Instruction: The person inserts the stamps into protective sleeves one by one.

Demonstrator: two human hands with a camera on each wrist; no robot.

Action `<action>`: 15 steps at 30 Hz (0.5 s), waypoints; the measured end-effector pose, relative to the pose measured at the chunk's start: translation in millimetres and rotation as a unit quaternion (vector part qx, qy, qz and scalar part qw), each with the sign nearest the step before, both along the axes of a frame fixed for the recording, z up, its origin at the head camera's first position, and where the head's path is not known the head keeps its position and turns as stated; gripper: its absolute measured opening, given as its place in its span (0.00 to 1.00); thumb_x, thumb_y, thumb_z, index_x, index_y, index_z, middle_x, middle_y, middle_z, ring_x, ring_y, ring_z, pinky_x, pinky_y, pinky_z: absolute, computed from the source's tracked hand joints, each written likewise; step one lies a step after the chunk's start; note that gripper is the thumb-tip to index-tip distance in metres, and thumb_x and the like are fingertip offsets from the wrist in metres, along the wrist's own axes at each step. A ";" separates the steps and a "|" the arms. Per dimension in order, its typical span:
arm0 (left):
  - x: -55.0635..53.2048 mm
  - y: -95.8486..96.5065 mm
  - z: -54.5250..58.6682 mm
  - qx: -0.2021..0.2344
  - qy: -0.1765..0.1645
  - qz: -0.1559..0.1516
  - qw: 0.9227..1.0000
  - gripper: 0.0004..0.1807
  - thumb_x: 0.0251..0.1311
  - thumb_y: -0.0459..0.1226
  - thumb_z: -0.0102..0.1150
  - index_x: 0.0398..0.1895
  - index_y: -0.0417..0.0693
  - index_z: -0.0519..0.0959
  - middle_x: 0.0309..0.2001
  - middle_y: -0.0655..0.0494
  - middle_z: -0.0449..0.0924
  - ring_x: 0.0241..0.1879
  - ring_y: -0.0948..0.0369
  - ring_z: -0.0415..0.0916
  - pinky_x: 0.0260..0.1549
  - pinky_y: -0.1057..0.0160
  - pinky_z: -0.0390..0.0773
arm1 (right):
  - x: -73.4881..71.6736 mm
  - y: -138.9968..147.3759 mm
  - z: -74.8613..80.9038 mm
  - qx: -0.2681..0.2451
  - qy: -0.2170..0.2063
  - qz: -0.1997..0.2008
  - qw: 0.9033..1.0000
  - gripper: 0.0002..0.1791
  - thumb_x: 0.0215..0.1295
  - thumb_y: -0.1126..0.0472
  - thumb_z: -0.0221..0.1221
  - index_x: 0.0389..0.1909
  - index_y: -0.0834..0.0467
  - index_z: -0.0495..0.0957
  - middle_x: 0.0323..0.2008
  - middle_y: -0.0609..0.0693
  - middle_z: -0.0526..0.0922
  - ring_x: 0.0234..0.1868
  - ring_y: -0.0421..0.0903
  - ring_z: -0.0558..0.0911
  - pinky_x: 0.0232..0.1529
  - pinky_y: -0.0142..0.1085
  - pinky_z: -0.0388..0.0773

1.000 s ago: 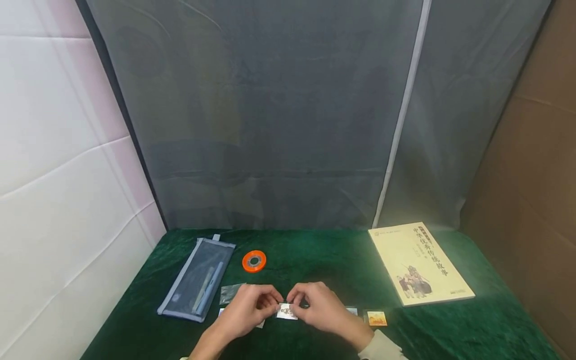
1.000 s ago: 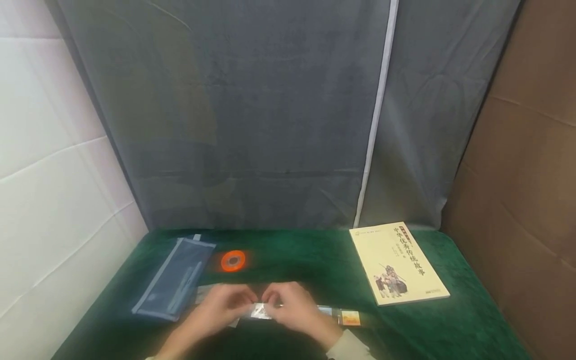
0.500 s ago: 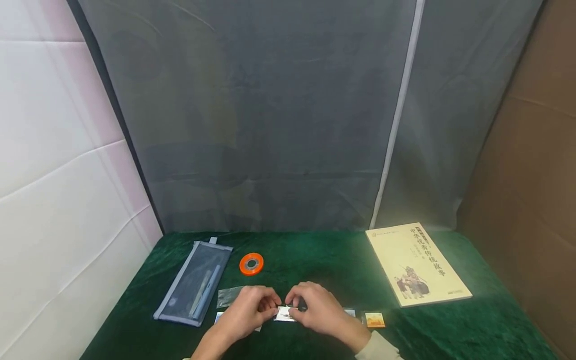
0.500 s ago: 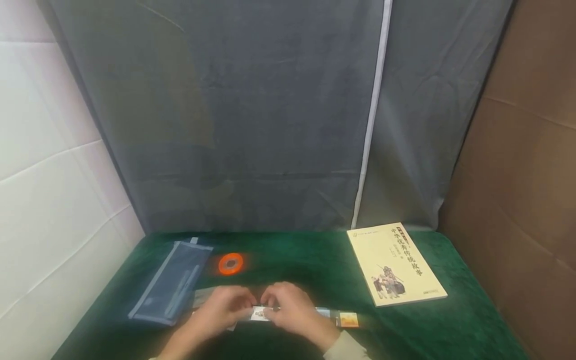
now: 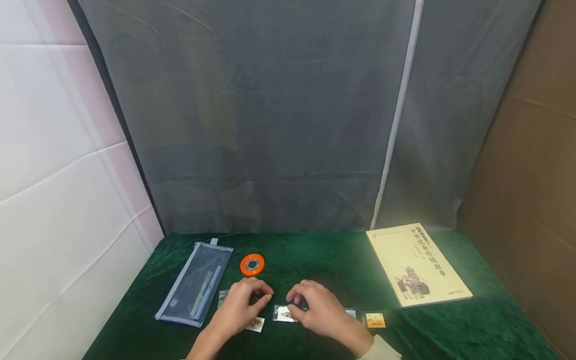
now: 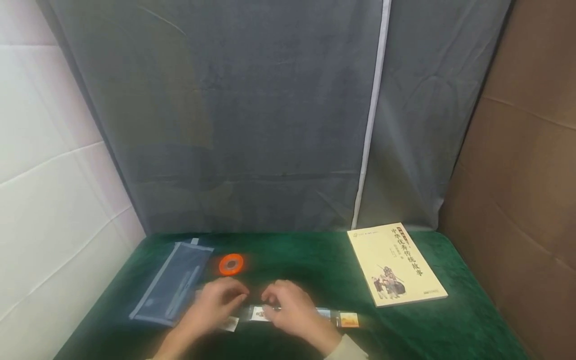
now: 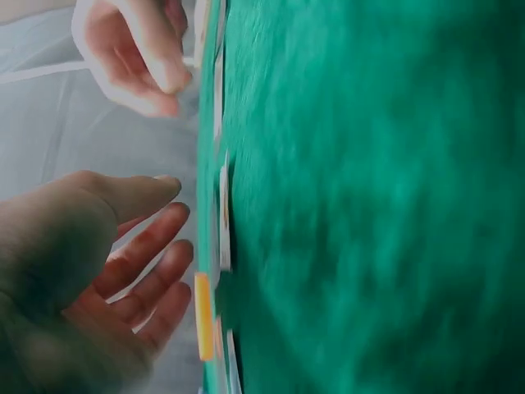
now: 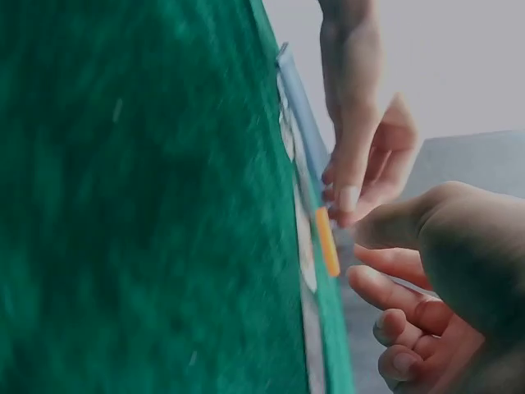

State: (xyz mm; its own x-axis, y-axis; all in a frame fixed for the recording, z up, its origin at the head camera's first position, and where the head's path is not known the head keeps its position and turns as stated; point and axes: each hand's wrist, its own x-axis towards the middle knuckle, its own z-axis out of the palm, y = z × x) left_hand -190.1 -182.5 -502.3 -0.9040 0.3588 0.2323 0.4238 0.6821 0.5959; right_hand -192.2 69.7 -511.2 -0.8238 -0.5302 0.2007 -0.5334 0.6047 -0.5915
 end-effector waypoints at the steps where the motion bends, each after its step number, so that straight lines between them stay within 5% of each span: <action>1: -0.3 -2.6 0.2 -0.004 0.008 0.011 1.000 0.05 0.67 0.35 0.74 0.40 0.57 0.90 0.38 0.70 0.87 0.37 0.71 0.79 0.38 0.66 0.82 | 2.0 -1.5 1.8 -0.005 0.001 0.005 1.000 0.05 0.70 0.52 0.70 0.45 0.44 0.88 0.37 0.35 0.81 0.40 0.31 0.77 0.40 0.29 0.75; 5: -2.7 -12.9 1.7 -0.032 0.021 0.033 0.999 0.07 0.66 0.35 0.75 0.41 0.60 0.90 0.42 0.70 0.88 0.44 0.64 0.82 0.45 0.59 0.83 | 10.8 -13.0 5.5 -0.012 -0.003 0.039 0.999 0.05 0.73 0.52 0.69 0.45 0.45 0.88 0.36 0.33 0.81 0.39 0.29 0.77 0.39 0.26 0.76; 15: -5.3 -27.7 10.8 -0.060 -0.029 -0.007 0.998 0.13 0.59 0.39 0.81 0.46 0.59 0.89 0.44 0.68 0.89 0.46 0.61 0.81 0.48 0.54 0.82 | 27.9 -54.9 1.6 0.045 0.005 0.046 0.998 0.09 0.71 0.46 0.71 0.45 0.44 0.88 0.32 0.29 0.78 0.37 0.26 0.73 0.35 0.26 0.73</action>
State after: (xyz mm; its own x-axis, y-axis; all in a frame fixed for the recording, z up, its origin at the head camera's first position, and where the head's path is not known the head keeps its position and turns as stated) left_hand -195.4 -210.2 -491.4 -0.9098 0.3928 0.1338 0.4001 0.7446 0.5343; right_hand -164.3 14.8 -509.7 -0.7692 -0.6195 0.1570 -0.5947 0.6039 -0.5307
